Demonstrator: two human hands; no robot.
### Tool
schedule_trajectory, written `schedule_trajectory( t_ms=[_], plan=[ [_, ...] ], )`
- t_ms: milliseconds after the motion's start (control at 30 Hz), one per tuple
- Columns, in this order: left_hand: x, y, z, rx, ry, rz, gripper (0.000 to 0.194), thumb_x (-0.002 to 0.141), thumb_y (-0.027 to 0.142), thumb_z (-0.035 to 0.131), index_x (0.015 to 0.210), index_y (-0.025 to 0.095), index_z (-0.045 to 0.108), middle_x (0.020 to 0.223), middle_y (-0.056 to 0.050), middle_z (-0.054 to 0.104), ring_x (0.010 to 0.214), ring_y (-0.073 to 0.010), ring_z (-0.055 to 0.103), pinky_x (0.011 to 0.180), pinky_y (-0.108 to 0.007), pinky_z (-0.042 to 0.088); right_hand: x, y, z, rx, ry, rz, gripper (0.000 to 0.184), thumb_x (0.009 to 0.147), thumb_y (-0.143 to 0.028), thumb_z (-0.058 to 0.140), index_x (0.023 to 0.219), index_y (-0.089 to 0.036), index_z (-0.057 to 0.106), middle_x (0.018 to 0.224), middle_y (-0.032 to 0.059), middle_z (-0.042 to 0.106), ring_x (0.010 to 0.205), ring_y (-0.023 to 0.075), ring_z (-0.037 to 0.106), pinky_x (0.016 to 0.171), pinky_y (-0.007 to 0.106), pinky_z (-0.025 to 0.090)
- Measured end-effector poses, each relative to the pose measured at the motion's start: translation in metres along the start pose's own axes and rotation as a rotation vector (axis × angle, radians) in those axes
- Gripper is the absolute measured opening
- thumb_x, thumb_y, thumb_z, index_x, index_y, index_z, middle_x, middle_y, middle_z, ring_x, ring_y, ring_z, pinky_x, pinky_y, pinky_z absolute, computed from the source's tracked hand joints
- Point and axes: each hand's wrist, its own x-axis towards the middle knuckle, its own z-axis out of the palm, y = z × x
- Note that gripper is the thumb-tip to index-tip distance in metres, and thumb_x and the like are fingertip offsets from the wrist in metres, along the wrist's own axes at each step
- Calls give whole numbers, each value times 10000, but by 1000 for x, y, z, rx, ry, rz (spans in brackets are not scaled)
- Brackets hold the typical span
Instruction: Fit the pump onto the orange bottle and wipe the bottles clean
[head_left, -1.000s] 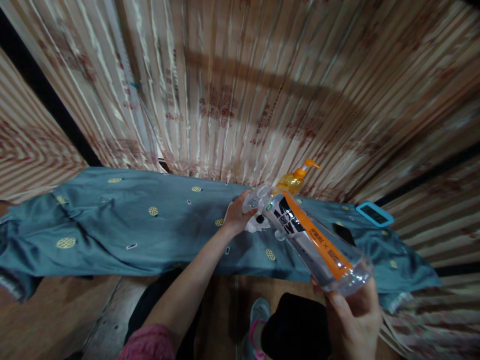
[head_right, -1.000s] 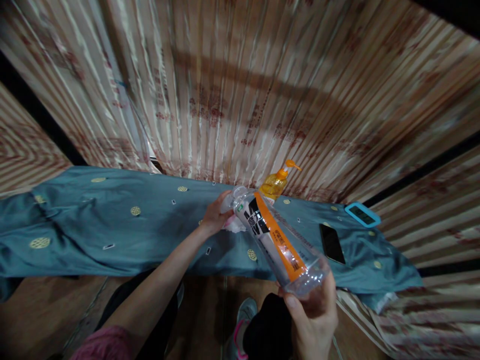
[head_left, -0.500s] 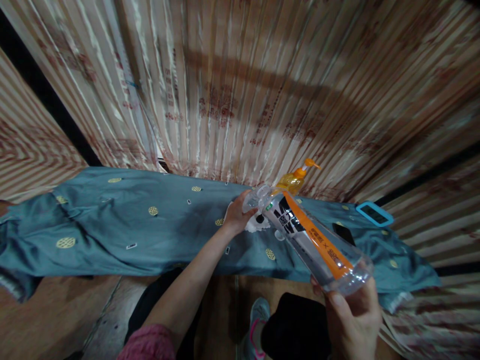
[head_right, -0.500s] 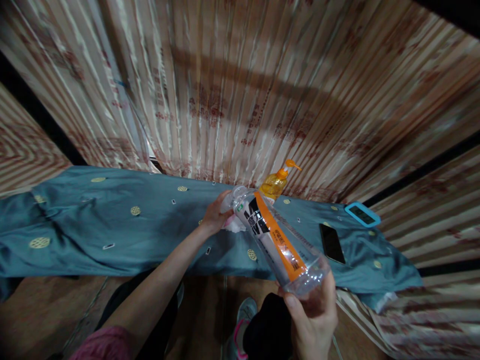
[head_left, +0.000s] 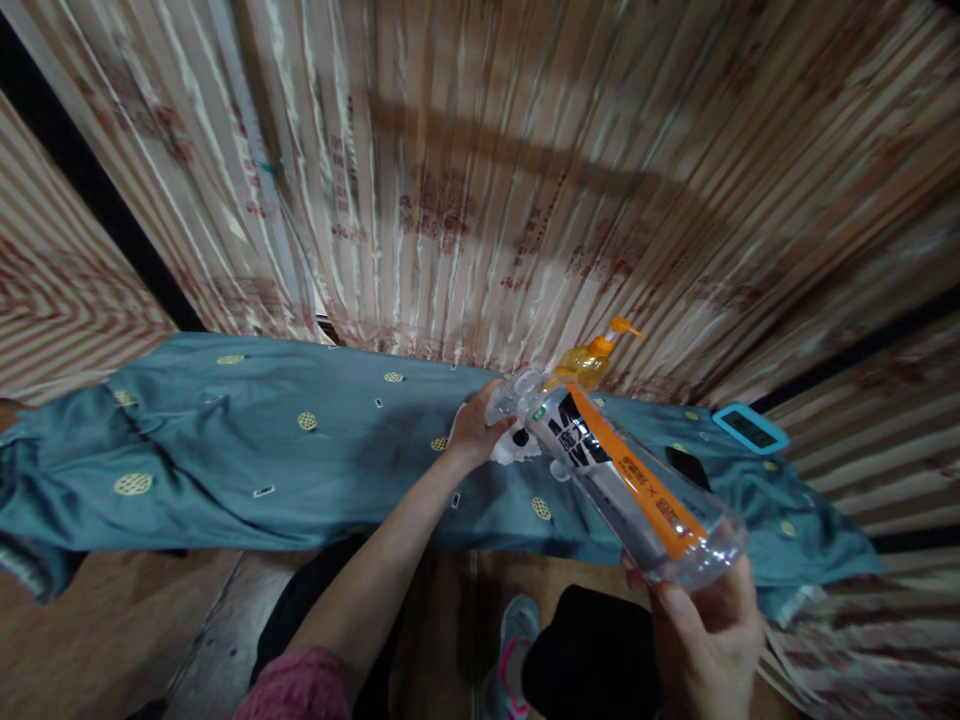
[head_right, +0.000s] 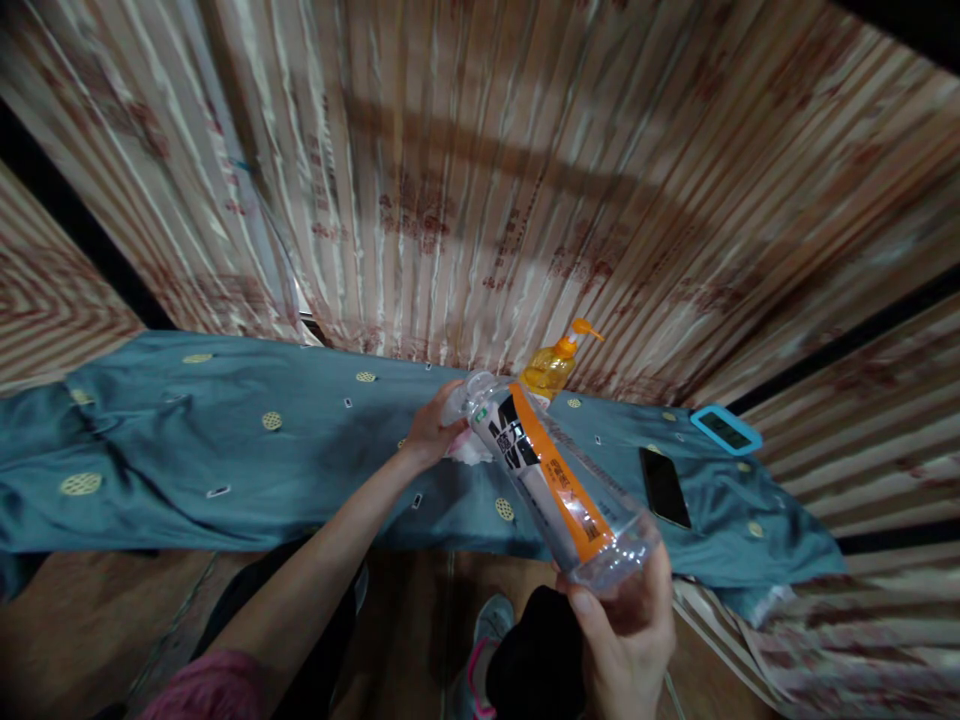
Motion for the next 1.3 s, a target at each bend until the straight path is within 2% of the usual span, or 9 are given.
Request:
schedule_trajectory(
  t_ms=[200,367,567,733,1167,1300],
  plan=[
    [-1,2,-1,5,-12,-5,570,786,199,698,1328,190,523,1333,-93,643,1214,-273,615,1061,-425,469,0,-2,4,21,-8,-28,767,682,-291,821,1379,-212,510,1049,63,659,713,183,631,631,293,518],
    [0,-1,0,-6,-5,12,568,790,214,698,1329,202,519,1317,-81,654,1200,-261,622,1062,-409,466,0,-1,3,28,-14,-16,773,696,-295,811,1396,-229,487,1117,67,643,736,183,632,646,302,516],
    [0,-3,1,0,-10,8,572,790,234,700,1331,208,517,1316,-70,655,1191,-267,626,1038,-412,483,1,0,1,23,-6,-13,783,681,-299,822,1391,-225,498,1060,62,660,719,188,638,628,298,517],
    [-1,-3,1,-2,10,13,567,782,220,705,1322,221,533,1293,-65,669,1176,-265,636,1035,-411,489,0,-3,4,3,9,1,794,683,-306,819,1402,-237,491,1138,72,646,753,186,634,645,296,522],
    [-1,-7,3,-41,9,22,552,800,274,710,1318,236,526,1339,-59,640,1234,-258,600,1072,-422,462,0,-1,2,18,-1,-7,774,691,-287,821,1394,-225,503,1042,56,662,690,169,642,614,276,532],
    [-1,-6,2,-33,1,22,549,803,261,705,1320,232,522,1329,-63,645,1226,-260,605,1075,-430,459,0,-1,2,3,31,-2,806,673,-289,834,1405,-235,499,1032,48,675,694,167,643,627,277,528]
  ],
)
